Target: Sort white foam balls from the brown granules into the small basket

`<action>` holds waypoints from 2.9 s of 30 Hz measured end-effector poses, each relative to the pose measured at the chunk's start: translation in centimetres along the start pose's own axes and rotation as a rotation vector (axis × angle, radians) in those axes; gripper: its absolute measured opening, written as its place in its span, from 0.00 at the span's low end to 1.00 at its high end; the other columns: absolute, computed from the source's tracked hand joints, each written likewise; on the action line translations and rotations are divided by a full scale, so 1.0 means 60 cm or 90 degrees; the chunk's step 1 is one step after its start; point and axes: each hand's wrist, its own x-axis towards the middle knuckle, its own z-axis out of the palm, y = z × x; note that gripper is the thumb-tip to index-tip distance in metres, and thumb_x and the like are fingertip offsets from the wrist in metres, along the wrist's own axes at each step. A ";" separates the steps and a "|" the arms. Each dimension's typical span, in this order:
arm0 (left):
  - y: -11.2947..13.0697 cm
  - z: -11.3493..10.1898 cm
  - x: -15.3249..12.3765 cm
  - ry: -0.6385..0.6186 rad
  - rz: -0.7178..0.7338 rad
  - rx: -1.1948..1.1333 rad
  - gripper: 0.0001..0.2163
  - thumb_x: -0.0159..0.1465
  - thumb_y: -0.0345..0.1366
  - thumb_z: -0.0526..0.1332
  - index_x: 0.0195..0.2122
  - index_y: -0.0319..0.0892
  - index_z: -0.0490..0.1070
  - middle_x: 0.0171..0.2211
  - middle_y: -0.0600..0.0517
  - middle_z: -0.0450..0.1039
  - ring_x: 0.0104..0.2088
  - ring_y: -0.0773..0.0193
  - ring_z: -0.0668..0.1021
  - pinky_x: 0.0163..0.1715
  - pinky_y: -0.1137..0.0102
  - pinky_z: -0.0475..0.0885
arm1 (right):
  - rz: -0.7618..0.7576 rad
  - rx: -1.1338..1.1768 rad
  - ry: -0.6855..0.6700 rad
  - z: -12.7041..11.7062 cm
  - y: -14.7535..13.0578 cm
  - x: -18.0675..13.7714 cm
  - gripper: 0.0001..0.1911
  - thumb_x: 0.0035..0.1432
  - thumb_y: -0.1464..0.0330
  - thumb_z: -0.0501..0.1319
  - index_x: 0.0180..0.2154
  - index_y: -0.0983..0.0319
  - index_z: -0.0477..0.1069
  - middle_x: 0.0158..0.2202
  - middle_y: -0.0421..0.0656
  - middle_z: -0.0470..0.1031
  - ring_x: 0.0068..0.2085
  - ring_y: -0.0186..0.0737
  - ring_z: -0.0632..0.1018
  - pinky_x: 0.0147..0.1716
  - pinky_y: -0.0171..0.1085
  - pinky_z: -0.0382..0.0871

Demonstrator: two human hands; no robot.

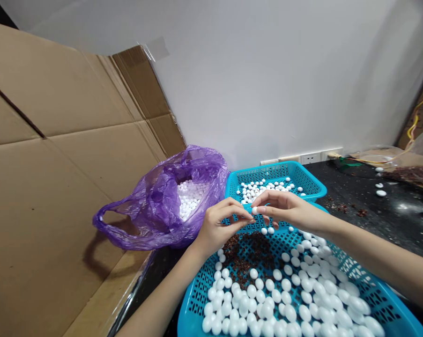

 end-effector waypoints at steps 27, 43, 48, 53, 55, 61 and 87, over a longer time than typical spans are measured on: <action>-0.001 0.000 -0.002 0.017 -0.015 0.027 0.03 0.56 0.30 0.65 0.27 0.42 0.72 0.26 0.54 0.72 0.26 0.71 0.74 0.22 0.77 0.68 | 0.017 -0.004 0.023 0.001 0.006 0.001 0.09 0.53 0.61 0.67 0.32 0.61 0.74 0.32 0.43 0.76 0.37 0.40 0.77 0.37 0.39 0.73; -0.004 0.002 -0.005 0.036 -0.015 0.029 0.03 0.56 0.31 0.65 0.26 0.40 0.72 0.25 0.53 0.73 0.26 0.70 0.74 0.22 0.76 0.68 | 0.025 0.014 0.008 0.001 0.009 -0.001 0.10 0.51 0.62 0.68 0.33 0.61 0.75 0.32 0.43 0.76 0.35 0.41 0.77 0.37 0.40 0.73; -0.008 0.004 -0.007 0.037 -0.013 0.032 0.03 0.56 0.31 0.65 0.27 0.40 0.73 0.26 0.53 0.73 0.26 0.69 0.74 0.22 0.76 0.68 | 0.040 0.017 0.010 0.004 0.005 0.000 0.11 0.50 0.60 0.69 0.30 0.61 0.74 0.31 0.44 0.77 0.36 0.42 0.78 0.37 0.41 0.73; -0.006 0.003 -0.006 0.064 0.006 0.030 0.03 0.56 0.31 0.65 0.27 0.40 0.72 0.25 0.54 0.71 0.26 0.70 0.73 0.22 0.76 0.68 | 0.018 0.014 0.021 0.007 0.001 0.000 0.09 0.52 0.62 0.67 0.32 0.61 0.74 0.32 0.44 0.77 0.37 0.42 0.78 0.39 0.41 0.73; -0.004 0.002 -0.004 0.088 0.011 0.028 0.03 0.56 0.32 0.65 0.27 0.40 0.72 0.25 0.54 0.71 0.25 0.71 0.72 0.22 0.76 0.67 | 0.001 0.011 0.030 0.007 0.000 -0.001 0.08 0.54 0.63 0.66 0.34 0.61 0.74 0.33 0.44 0.77 0.38 0.42 0.78 0.38 0.40 0.72; -0.003 0.000 -0.005 0.094 0.009 0.025 0.04 0.56 0.32 0.66 0.27 0.40 0.72 0.25 0.55 0.70 0.25 0.71 0.72 0.22 0.77 0.67 | -0.007 0.015 0.039 0.005 0.000 -0.003 0.07 0.55 0.64 0.65 0.36 0.60 0.74 0.34 0.43 0.77 0.38 0.42 0.77 0.38 0.39 0.72; -0.013 0.005 -0.012 -0.440 -0.179 0.054 0.07 0.60 0.32 0.58 0.38 0.43 0.73 0.36 0.53 0.68 0.29 0.70 0.71 0.31 0.74 0.67 | -0.072 -0.385 0.107 -0.003 0.010 -0.007 0.05 0.53 0.75 0.57 0.33 0.62 0.70 0.35 0.43 0.70 0.30 0.36 0.71 0.28 0.34 0.65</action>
